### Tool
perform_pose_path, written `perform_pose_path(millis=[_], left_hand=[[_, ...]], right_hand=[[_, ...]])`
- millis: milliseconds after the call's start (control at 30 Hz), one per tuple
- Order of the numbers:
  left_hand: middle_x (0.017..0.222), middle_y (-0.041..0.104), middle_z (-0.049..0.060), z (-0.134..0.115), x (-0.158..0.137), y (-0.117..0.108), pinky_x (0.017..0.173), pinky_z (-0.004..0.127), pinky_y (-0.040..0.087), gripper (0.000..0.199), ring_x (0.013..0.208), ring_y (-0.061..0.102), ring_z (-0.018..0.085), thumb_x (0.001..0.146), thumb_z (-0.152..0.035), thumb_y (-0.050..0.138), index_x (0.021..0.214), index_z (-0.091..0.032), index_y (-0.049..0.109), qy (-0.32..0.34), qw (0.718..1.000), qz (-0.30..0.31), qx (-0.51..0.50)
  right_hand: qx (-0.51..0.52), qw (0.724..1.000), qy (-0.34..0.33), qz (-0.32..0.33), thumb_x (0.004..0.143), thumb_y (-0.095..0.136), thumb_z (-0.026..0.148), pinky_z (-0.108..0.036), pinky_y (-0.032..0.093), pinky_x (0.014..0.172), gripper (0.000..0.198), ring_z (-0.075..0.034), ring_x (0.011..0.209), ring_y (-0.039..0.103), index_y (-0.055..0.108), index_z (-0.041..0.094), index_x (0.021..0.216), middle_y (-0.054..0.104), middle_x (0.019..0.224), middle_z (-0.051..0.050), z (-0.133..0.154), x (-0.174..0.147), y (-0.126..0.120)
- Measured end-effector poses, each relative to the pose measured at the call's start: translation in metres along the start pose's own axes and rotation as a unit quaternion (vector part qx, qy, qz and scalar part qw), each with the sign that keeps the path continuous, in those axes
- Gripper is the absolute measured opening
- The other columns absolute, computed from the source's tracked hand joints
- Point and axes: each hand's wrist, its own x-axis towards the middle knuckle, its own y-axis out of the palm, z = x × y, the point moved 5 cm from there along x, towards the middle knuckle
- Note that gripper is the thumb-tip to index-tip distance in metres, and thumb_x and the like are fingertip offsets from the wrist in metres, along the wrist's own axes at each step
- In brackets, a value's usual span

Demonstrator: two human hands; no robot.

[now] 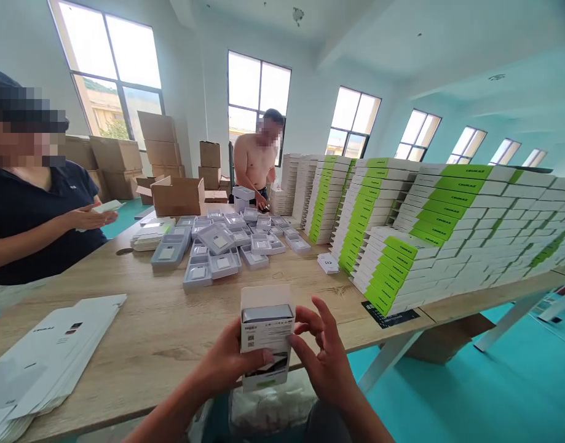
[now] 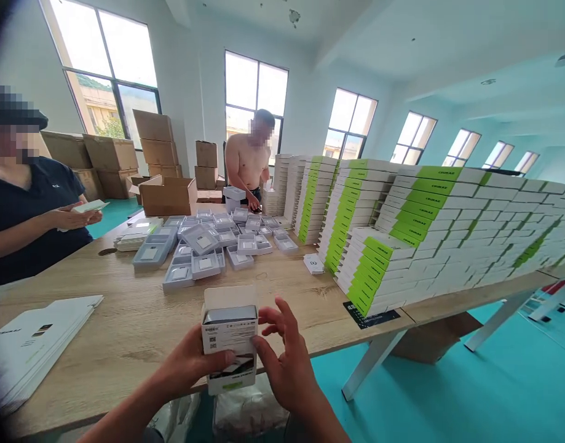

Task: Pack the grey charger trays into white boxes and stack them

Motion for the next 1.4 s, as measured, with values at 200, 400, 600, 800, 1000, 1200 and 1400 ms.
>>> perform_pose_path(millis=[200,400,600,800,1000,1200,1400], left_hand=[[0.118,0.073,0.011,0.016,-0.028,-0.001,0.086,0.044,0.062,0.079,0.104,0.072,0.031,0.072,-0.038,0.086,0.137,-0.025,0.043,-0.014,0.993,-0.117,-0.007],[0.130,0.065,0.009,0.011,-0.041,-0.020,0.085,0.039,0.064,0.051,0.111,0.070,0.026,0.092,-0.042,0.067,0.138,-0.033,0.047,0.099,0.971,-0.183,0.118],[0.128,0.065,0.010,-0.028,-0.042,-0.028,0.088,0.029,0.062,0.028,0.113,0.067,0.024,0.095,-0.029,0.063,0.123,-0.028,0.066,0.178,0.920,-0.102,0.333],[0.126,0.065,0.010,-0.058,-0.044,-0.020,0.086,0.026,0.058,0.019,0.111,0.068,0.021,0.097,-0.012,0.055,0.109,-0.025,0.063,0.237,0.863,-0.095,0.436],[0.119,0.070,0.009,-0.065,-0.050,-0.008,0.100,0.035,0.054,0.027,0.123,0.062,0.023,0.094,-0.007,0.056,0.113,-0.026,0.059,0.295,0.853,-0.083,0.423],[0.124,0.072,0.006,-0.064,-0.041,-0.013,0.082,0.031,0.059,0.012,0.104,0.070,0.022,0.095,-0.034,0.061,0.089,-0.025,0.066,0.069,0.909,-0.173,0.373],[0.112,0.078,0.004,-0.065,-0.036,-0.010,0.067,0.025,0.061,0.024,0.094,0.073,0.021,0.094,-0.040,0.061,0.109,-0.028,0.075,0.021,0.930,-0.230,0.286]], right_hand=[[0.065,0.997,0.018,0.041,0.095,0.067,0.033,-0.037,0.059,0.092,0.055,-0.020,0.109,0.067,0.042,0.039,0.144,0.068,0.129,-0.006,-0.014,-0.007,0.006],[0.010,0.999,-0.016,0.047,0.097,0.061,0.028,-0.036,0.059,0.095,0.047,-0.022,0.116,0.066,0.049,0.033,0.142,0.068,0.129,-0.008,-0.032,-0.003,0.012],[-0.113,0.976,-0.140,0.126,0.095,0.060,0.022,-0.035,0.059,0.094,0.033,-0.022,0.113,0.067,0.064,0.029,0.127,0.066,0.127,-0.010,-0.008,0.012,0.008],[-0.108,0.965,-0.202,0.127,0.094,0.060,0.013,-0.038,0.057,0.095,0.026,-0.021,0.114,0.063,0.062,0.027,0.116,0.059,0.132,-0.011,0.019,0.028,0.003],[-0.143,0.953,-0.199,0.177,0.095,0.062,0.021,-0.040,0.055,0.092,0.019,-0.023,0.111,0.063,0.063,0.028,0.113,0.067,0.119,-0.009,0.036,0.032,0.006],[-0.095,0.978,-0.047,0.181,0.097,0.062,0.029,-0.034,0.055,0.092,0.006,-0.020,0.107,0.069,0.067,0.025,0.097,0.074,0.116,-0.006,0.036,0.044,0.013],[-0.073,0.986,-0.002,0.150,0.100,0.057,0.033,-0.028,0.056,0.077,0.014,-0.017,0.092,0.072,0.068,0.026,0.103,0.078,0.108,-0.004,0.029,0.046,0.016]])
